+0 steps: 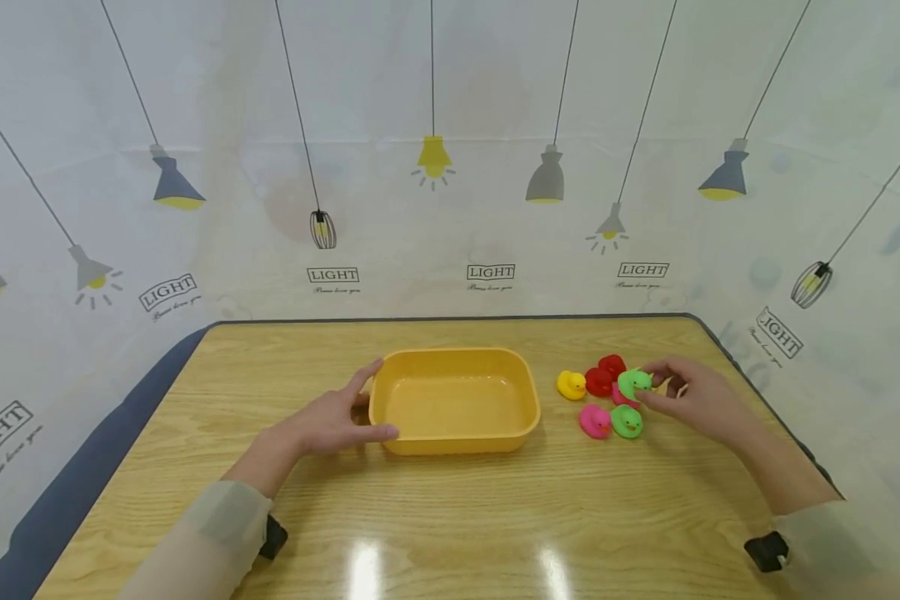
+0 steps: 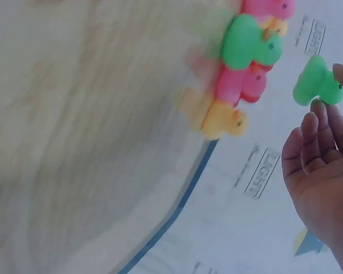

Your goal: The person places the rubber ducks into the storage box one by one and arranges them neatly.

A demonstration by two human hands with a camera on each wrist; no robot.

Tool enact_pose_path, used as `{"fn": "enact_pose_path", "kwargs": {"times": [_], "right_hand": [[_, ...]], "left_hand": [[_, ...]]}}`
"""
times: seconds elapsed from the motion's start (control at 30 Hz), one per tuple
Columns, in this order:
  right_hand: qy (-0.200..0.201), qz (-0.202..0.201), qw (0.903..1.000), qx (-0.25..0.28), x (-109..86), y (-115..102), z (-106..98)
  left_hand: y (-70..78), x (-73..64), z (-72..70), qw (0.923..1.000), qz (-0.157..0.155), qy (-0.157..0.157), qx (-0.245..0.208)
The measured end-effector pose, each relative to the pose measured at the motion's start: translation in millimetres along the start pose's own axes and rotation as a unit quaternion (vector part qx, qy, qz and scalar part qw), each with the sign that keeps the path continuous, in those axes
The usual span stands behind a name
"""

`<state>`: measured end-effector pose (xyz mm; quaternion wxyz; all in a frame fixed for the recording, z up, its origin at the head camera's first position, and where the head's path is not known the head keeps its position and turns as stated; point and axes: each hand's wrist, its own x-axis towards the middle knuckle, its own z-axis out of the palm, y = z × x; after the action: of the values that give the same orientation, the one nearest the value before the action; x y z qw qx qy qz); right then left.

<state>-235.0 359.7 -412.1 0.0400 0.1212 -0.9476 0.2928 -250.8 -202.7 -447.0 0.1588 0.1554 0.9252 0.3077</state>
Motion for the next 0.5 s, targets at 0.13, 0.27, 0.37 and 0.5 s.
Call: {"fn": "enact_pose_path", "kwargs": {"times": [0.13, 0.27, 0.37, 0.5], "right_hand": [[0.001, -0.026, 0.9996, 0.010, 6.7, -22.5, 8.5], [-0.012, -0.048, 0.9985, 0.022, 15.0, -45.3, 18.8], [-0.021, -0.067, 0.9971, 0.030, 22.8, -61.1, 27.3], [-0.029, -0.089, 0.9944, 0.048, 33.8, -80.8, 40.3]], "left_hand": [[-0.6, 0.4, -0.1, 1.0000, 0.003, 0.000, 0.001], [-1.4, 0.7, 0.0, 1.0000, 0.002, 0.001, -0.001], [-1.9, 0.5, 0.3, 1.0000, 0.001, 0.001, -0.004], [-1.9, 0.1, 0.3, 1.0000, 0.004, -0.001, -0.006]]}}
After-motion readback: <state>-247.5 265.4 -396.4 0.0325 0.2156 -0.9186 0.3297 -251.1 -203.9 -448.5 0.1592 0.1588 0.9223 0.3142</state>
